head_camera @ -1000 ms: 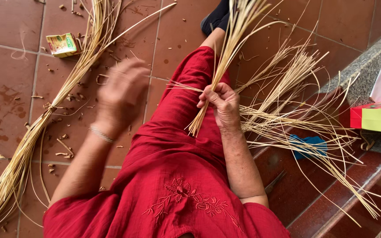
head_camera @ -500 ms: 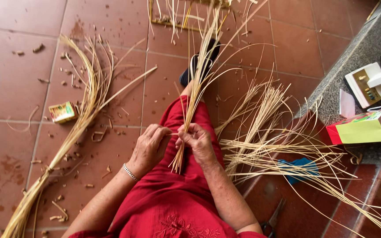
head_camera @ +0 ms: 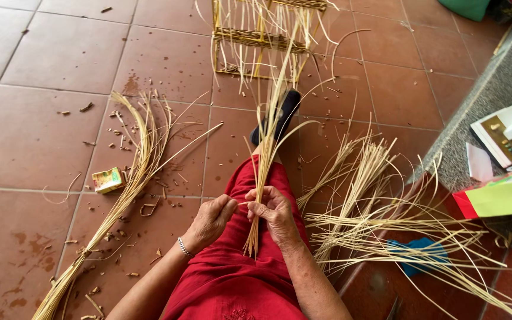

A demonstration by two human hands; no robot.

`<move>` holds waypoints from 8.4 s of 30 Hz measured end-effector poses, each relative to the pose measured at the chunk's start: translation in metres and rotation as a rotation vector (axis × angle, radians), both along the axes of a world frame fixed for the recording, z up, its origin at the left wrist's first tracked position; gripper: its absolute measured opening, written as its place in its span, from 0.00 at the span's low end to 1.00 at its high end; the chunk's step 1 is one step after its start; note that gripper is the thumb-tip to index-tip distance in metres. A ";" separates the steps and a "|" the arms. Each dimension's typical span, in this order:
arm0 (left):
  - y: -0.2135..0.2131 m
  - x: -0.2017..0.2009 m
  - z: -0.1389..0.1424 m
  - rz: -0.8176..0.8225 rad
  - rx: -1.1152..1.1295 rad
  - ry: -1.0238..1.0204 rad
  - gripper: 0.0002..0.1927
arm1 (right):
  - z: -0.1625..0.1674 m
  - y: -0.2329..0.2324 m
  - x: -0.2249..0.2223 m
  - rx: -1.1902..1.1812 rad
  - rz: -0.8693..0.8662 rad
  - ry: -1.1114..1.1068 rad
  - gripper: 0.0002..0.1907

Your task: The person sits on a tiled floor and repeatedly gathers bundles of dried straw, trims the ends with scissors, and ties them into neat bundles. The person handles the straw by hand and uses scissors to cut the ends, then secures each bundle with a thin straw tie.

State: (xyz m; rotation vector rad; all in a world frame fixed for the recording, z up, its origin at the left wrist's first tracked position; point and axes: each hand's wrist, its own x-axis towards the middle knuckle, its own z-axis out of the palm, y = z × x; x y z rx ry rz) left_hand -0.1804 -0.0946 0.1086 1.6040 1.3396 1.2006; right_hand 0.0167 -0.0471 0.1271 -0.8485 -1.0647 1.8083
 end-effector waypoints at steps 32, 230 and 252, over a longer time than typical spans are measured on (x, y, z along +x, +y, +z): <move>-0.006 0.012 0.003 0.054 0.181 0.070 0.07 | -0.003 0.012 0.009 0.125 0.089 -0.054 0.14; -0.135 -0.220 -0.255 1.320 -0.642 -0.363 0.16 | -0.037 0.007 -0.033 0.229 0.420 -0.529 0.10; 0.044 -0.114 -0.114 0.217 -0.338 -0.573 0.06 | -0.045 -0.065 0.076 0.055 -0.454 -0.499 0.09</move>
